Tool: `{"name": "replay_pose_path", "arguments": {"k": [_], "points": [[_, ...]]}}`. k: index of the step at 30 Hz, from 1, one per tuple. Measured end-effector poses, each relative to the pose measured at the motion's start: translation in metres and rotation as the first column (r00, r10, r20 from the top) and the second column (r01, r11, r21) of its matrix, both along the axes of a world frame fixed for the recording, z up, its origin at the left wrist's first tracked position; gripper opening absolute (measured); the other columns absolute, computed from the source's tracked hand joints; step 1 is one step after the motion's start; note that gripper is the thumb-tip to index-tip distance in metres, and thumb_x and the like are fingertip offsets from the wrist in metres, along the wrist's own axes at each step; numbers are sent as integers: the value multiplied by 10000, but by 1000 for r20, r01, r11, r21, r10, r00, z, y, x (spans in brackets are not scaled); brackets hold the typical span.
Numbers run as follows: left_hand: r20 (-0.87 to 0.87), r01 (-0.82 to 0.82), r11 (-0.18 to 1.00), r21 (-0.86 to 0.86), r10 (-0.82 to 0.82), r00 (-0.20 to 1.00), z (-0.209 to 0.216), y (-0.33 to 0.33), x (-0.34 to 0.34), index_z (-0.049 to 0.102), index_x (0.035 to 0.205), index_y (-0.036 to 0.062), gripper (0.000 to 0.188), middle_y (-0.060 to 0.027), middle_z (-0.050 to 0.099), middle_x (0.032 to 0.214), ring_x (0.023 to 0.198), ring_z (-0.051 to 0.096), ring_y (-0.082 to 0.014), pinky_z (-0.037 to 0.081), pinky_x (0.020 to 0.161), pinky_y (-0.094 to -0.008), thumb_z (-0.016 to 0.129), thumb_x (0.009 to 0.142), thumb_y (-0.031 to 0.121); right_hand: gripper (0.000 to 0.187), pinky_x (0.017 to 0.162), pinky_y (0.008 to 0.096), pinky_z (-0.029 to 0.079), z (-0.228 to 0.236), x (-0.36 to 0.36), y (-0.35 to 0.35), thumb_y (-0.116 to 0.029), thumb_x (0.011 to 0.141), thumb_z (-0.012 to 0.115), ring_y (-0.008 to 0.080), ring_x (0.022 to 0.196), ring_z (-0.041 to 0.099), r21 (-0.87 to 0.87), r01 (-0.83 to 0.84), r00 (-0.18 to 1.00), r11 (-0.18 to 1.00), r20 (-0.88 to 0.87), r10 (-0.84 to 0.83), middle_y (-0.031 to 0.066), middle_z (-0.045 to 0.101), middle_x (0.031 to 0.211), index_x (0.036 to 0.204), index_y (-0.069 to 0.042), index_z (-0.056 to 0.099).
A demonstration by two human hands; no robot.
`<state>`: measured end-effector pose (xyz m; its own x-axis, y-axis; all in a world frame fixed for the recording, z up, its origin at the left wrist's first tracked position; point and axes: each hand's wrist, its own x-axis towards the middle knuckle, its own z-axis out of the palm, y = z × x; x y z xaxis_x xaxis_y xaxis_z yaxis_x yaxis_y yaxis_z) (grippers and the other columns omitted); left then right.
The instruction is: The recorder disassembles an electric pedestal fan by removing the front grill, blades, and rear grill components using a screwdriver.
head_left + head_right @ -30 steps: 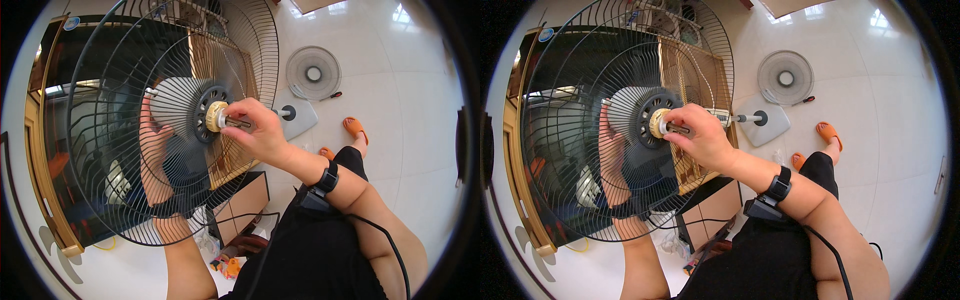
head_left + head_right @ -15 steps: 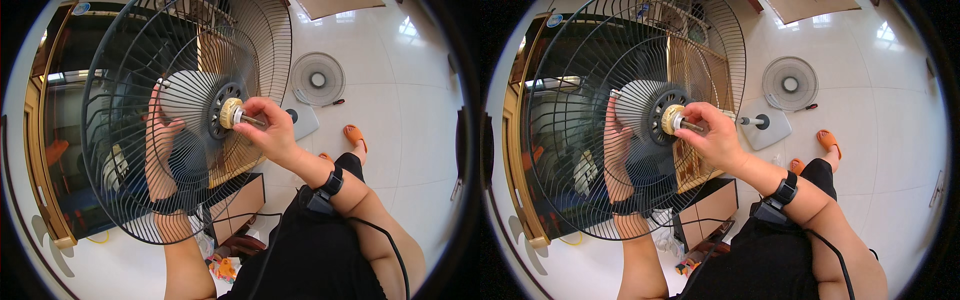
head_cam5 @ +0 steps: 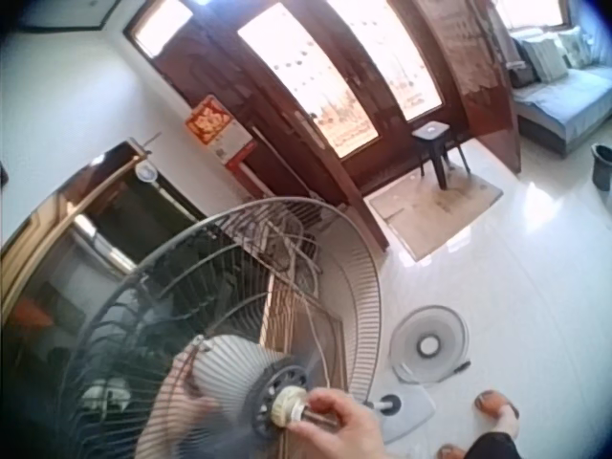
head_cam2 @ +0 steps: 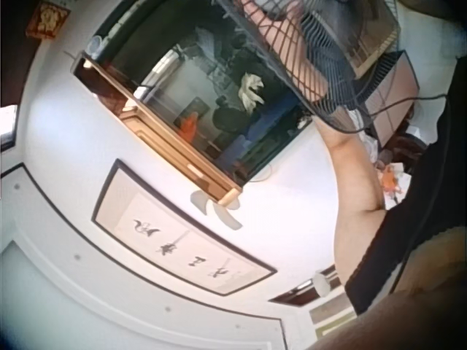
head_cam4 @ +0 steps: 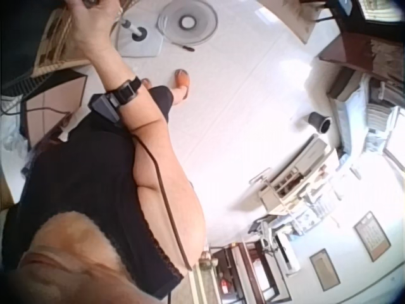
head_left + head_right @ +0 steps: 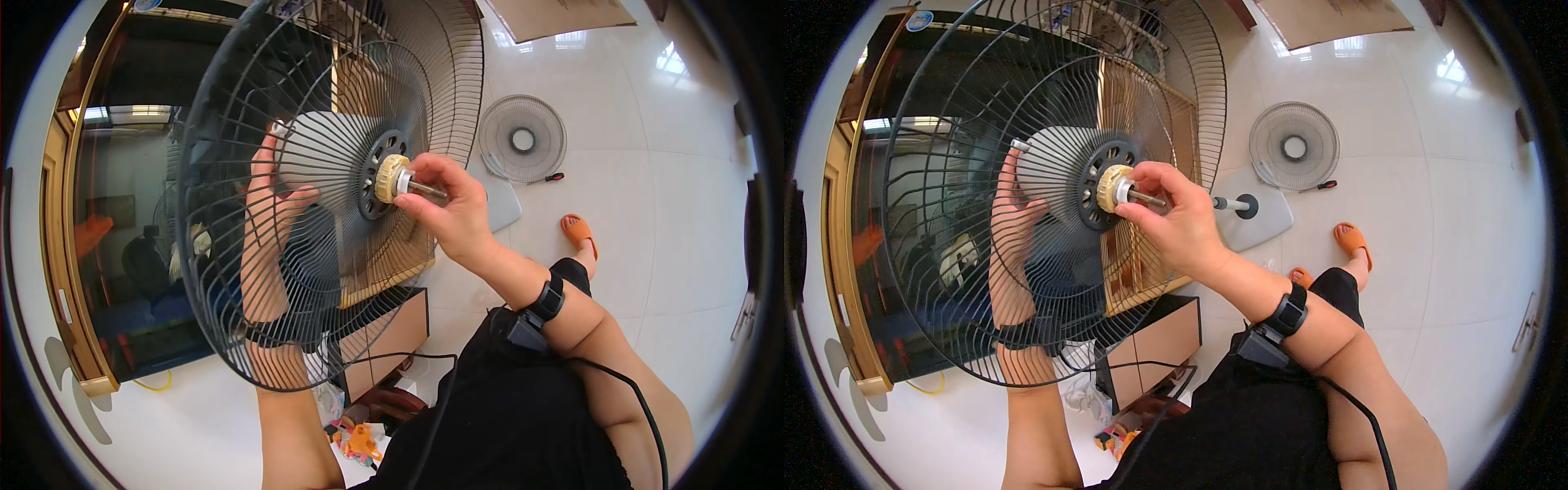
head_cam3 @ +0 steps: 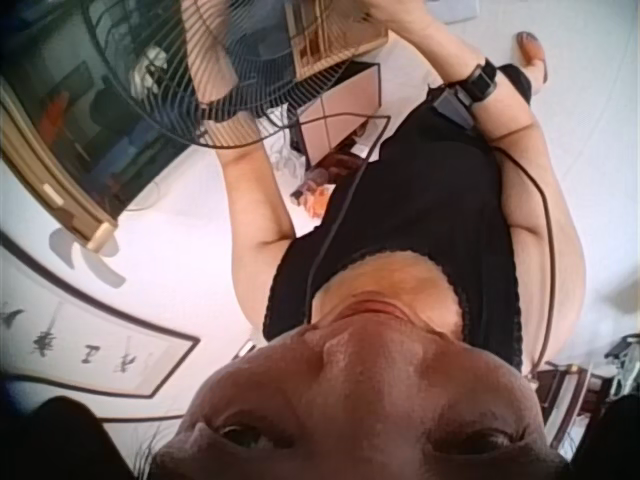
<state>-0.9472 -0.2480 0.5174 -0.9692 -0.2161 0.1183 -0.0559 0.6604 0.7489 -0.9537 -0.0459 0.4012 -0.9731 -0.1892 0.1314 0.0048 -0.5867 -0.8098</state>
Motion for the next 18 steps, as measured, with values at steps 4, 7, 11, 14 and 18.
{"name": "replay_pose_path", "arguments": {"k": [4, 7, 11, 14, 18], "points": [[-3, 8, 1000, 1, -8, 1000, -6, 3, 2, 355, 1306, 52, 628, -79, 337, 1245, 916, 596, -233, 571, 743, -312, 649, 756, -29, 336, 730, 227, 462, -4, -3, 2, -13, 730, 709, 78, 799, 540, -9, -9, 1000, 1000, 27, 9, 12, 579, 862, 1025, -34, 550], [-15, -2, 1000, -10, 2, 1000, -2, 5, 7, 355, 1305, 52, 627, -79, 337, 1245, 914, 597, -233, 571, 742, -311, 648, 757, -30, 320, 733, 222, 464, -2, -3, 0, -27, 743, 703, 73, 814, 545, 2, -10, 1000, 1000, 14, 10, 11, 587, 872, 1024, -35, 552], [-22, 9, 1000, -12, -9, 1000, -7, 9, 5, 355, 1305, 52, 625, -79, 337, 1244, 911, 598, -233, 572, 740, -310, 646, 758, -31, 326, 741, 221, 465, -5, -11, 7, -37, 756, 693, 77, 826, 547, -11, -43, 999, 999, 17, 43, 16, 592, 905, 1046, -36, 543], [-35, -2, 1000, -20, 1, 999, -5, 9, 14, 356, 1304, 52, 623, -79, 337, 1243, 908, 599, -233, 572, 739, -310, 645, 758, -32, 364, 744, 223, 463, -7, -20, 13, -44, 772, 675, 86, 827, 549, -3, -143, 990, 990, 16, 143, 37, 588, 960, 1093, -27, 504], [-46, -13, 999, -33, 11, 999, -7, 9, 14, 356, 1304, 52, 622, -78, 337, 1242, 905, 601, -233, 573, 738, -309, 643, 759, -33, 351, 740, 219, 463, 0, -28, 21, -39, 771, 664, 86, 823, 553, 80, -195, 978, 978, -62, 200, 37, 590, 954, 1084, -26, 505]]}}
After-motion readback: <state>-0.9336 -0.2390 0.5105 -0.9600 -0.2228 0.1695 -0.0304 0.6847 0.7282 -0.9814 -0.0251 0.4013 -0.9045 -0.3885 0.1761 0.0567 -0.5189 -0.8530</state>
